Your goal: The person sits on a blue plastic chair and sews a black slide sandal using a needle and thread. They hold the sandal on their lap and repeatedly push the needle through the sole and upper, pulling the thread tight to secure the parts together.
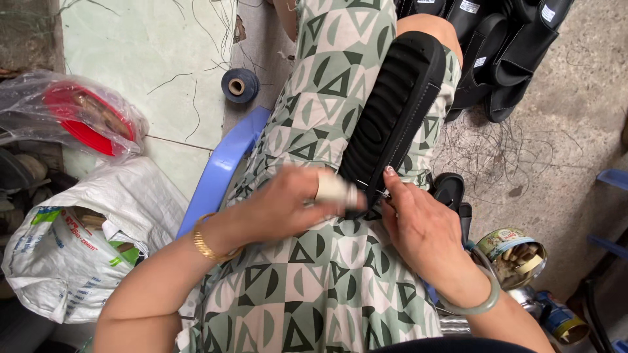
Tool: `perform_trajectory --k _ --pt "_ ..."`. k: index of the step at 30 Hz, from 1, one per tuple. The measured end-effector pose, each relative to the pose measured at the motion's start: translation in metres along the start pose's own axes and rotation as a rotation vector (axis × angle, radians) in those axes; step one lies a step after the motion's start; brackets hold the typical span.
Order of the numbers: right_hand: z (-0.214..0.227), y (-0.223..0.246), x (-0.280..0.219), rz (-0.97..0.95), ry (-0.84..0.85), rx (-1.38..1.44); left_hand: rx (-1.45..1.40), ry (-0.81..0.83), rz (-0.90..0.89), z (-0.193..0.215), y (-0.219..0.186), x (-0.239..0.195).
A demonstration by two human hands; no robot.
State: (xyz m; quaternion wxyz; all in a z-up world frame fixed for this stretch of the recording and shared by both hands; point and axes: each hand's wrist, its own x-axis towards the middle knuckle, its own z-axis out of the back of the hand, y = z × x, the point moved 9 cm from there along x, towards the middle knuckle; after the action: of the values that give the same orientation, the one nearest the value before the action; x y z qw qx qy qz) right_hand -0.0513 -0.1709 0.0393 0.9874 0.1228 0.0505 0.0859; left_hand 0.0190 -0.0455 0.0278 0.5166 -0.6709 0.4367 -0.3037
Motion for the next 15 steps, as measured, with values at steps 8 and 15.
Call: perform_trajectory --k 8,15 --pt "-0.010 -0.013 -0.009 -0.024 0.073 -0.005 0.245 -0.331 0.090 0.035 0.012 -0.001" --pt "0.037 -0.065 -0.040 -0.254 0.754 -0.179 0.939 -0.315 -0.046 -0.020 0.017 0.013"
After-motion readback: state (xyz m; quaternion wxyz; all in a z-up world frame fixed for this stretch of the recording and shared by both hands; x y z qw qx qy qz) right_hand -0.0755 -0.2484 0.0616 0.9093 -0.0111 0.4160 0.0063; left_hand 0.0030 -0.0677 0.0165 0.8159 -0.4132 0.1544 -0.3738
